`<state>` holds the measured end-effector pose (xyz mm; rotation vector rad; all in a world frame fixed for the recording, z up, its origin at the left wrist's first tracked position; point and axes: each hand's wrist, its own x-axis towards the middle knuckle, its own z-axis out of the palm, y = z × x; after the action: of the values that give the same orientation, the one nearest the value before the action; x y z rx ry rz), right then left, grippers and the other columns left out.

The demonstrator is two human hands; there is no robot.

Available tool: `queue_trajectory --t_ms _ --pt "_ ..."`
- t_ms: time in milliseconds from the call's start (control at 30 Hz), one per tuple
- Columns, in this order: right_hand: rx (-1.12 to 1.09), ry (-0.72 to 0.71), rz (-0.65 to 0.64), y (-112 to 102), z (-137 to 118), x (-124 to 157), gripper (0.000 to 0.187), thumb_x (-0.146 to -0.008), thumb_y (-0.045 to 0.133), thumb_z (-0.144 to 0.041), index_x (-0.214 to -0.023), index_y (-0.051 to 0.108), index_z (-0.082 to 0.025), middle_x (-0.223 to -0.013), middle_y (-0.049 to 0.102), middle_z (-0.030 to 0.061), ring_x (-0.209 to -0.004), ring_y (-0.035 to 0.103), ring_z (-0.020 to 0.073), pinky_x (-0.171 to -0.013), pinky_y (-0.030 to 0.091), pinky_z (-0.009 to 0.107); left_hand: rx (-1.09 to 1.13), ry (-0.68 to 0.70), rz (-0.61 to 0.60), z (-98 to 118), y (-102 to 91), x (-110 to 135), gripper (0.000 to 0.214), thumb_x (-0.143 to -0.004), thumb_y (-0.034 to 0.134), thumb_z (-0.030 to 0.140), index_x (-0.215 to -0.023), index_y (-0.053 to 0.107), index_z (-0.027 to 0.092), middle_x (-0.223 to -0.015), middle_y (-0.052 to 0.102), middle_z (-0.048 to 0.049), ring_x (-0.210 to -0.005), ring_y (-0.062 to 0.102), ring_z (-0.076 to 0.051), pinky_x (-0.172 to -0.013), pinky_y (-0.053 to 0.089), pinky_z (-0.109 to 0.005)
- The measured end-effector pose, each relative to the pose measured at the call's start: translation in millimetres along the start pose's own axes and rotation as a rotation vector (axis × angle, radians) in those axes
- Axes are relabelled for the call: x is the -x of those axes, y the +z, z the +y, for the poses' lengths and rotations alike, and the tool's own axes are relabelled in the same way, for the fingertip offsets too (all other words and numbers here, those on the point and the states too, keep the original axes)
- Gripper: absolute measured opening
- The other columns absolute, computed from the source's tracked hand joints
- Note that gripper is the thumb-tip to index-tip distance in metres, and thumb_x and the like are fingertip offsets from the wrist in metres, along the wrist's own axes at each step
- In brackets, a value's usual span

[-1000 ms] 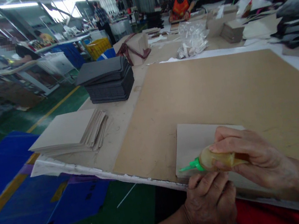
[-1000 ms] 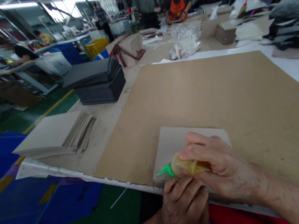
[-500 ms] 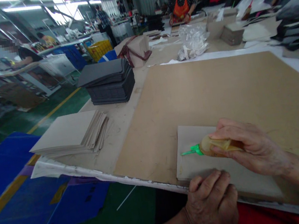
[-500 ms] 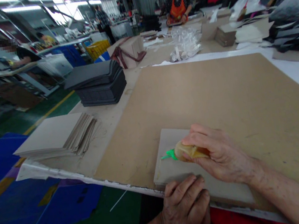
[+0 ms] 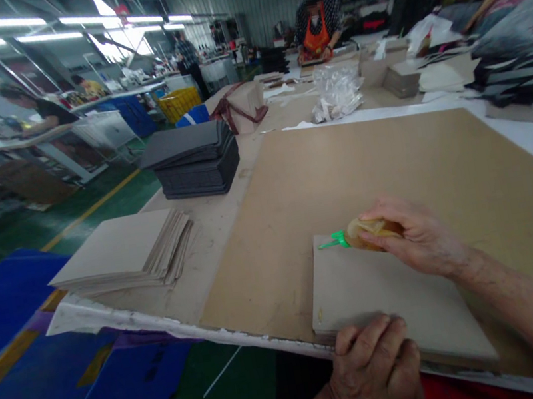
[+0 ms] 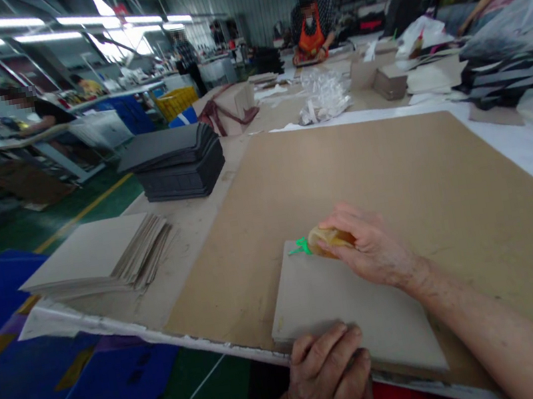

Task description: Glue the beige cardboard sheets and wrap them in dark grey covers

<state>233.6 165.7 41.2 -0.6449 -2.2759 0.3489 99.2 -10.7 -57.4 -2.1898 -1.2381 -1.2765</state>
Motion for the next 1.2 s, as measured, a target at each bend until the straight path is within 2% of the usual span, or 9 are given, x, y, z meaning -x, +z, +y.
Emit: queue_trajectory --t_ms 200,367,567,800,1200 --pt "0.010 0.037 0.020 4 8 -9 0.016 -0.095 0.060 -0.036 -0.095 0.063 -0.020 -0.086 0.061 0.0030 -0.076 0.057 0.0176 -0.067 0.043 0.031 0.006 0.018 0.045 -2 3.7 -1 0.018 -0.077 0.065 0.024 -0.093 0.073 0.021 -0.120 0.074 -0.0002 -0.113 0.064 -0.017 -0.090 0.042 -0.033" --pt "0.027 0.083 0.005 -3 8 -9 0.019 -0.095 0.059 -0.037 -0.092 0.064 -0.020 -0.081 0.059 0.0016 -0.071 0.055 0.0162 -0.065 0.040 0.029 0.009 0.003 0.060 0 4.6 2 0.019 -0.079 0.062 0.022 -0.094 0.073 0.021 -0.119 0.074 -0.0020 -0.112 0.065 -0.018 -0.091 0.042 -0.035" --pt "0.057 0.179 -0.049 -25 10 -1 0.019 -0.093 0.059 -0.038 -0.092 0.066 -0.020 -0.081 0.061 0.0015 -0.071 0.056 0.0157 -0.064 0.040 0.029 0.015 0.004 0.009 -1 2.2 0 0.021 -0.079 0.062 0.022 -0.096 0.072 0.021 -0.118 0.075 -0.0036 -0.108 0.067 -0.019 -0.092 0.041 -0.035" --pt "0.087 0.297 -0.074 -58 13 17 0.022 -0.091 0.060 -0.041 -0.090 0.068 -0.020 -0.080 0.064 0.0019 -0.068 0.058 0.0167 -0.061 0.040 0.029 0.072 -0.012 0.028 1 2.0 -2 0.020 -0.081 0.060 0.018 -0.097 0.072 0.018 -0.115 0.075 -0.0068 -0.110 0.067 -0.020 -0.096 0.038 -0.038" --pt "0.181 0.516 -0.018 -105 26 68 0.032 -0.089 0.062 -0.053 -0.091 0.068 -0.022 -0.078 0.065 0.0028 -0.064 0.058 0.0186 -0.058 0.042 0.031 0.098 -0.017 -0.037 -2 0.7 -1 0.022 -0.082 0.062 0.019 -0.101 0.072 0.017 -0.117 0.075 -0.0083 -0.109 0.067 -0.023 -0.095 0.037 -0.038"
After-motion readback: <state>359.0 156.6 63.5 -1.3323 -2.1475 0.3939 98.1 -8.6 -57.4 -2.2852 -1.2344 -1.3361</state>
